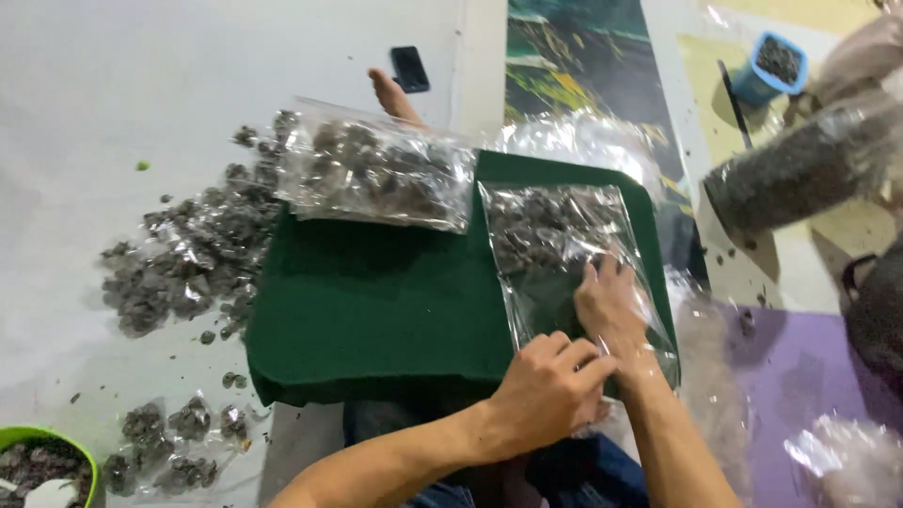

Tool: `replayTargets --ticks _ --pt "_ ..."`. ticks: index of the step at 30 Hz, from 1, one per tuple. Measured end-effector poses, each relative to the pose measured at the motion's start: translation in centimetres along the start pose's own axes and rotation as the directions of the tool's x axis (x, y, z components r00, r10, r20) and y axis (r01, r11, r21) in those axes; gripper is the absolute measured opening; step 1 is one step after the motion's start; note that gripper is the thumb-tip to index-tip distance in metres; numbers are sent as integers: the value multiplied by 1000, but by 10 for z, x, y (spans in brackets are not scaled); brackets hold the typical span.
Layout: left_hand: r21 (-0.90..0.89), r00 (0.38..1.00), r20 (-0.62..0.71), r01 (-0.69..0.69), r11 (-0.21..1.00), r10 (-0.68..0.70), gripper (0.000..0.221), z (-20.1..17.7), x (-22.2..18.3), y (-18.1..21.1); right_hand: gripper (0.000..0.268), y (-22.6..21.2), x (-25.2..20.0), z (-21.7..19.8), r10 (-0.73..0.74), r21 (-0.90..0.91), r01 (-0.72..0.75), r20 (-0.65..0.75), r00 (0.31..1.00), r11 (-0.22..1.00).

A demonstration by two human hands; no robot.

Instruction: Packing small silver metal components into clear plastic bags on a green board.

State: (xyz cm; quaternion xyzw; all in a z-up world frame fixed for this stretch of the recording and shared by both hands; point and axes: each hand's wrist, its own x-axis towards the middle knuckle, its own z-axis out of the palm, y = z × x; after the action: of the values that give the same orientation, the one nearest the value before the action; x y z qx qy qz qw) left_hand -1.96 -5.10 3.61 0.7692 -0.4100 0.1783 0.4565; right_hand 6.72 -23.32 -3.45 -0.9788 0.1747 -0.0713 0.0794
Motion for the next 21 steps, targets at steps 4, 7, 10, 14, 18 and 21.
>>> replayTargets --ticks 4,7,10,14,18,21 --pt "35 999 -35 8 999 -6 23 0 -5 -4 69 -16 -5 -24 66 15 -69 131 989 998" --pt "9 999 -43 29 1000 -29 22 0 -8 -5 79 -11 -11 -20 20 -123 -11 74 997 992" --pt "20 994 -101 32 999 -30 16 4 -12 -5 77 7 -12 -1 -24 -121 28 37 999 992" --pt "-49 994 -103 20 999 -25 17 6 -16 -7 64 21 -11 16 -254 -240 212 -160 954 947" --pt "-83 997 -73 15 996 -21 21 11 -20 -13 74 37 -8 41 -232 -212 201 -134 964 956" --pt "-35 991 -134 6 999 -10 22 21 -22 -18 78 45 -6 52 -272 -166 251 -115 955 954"
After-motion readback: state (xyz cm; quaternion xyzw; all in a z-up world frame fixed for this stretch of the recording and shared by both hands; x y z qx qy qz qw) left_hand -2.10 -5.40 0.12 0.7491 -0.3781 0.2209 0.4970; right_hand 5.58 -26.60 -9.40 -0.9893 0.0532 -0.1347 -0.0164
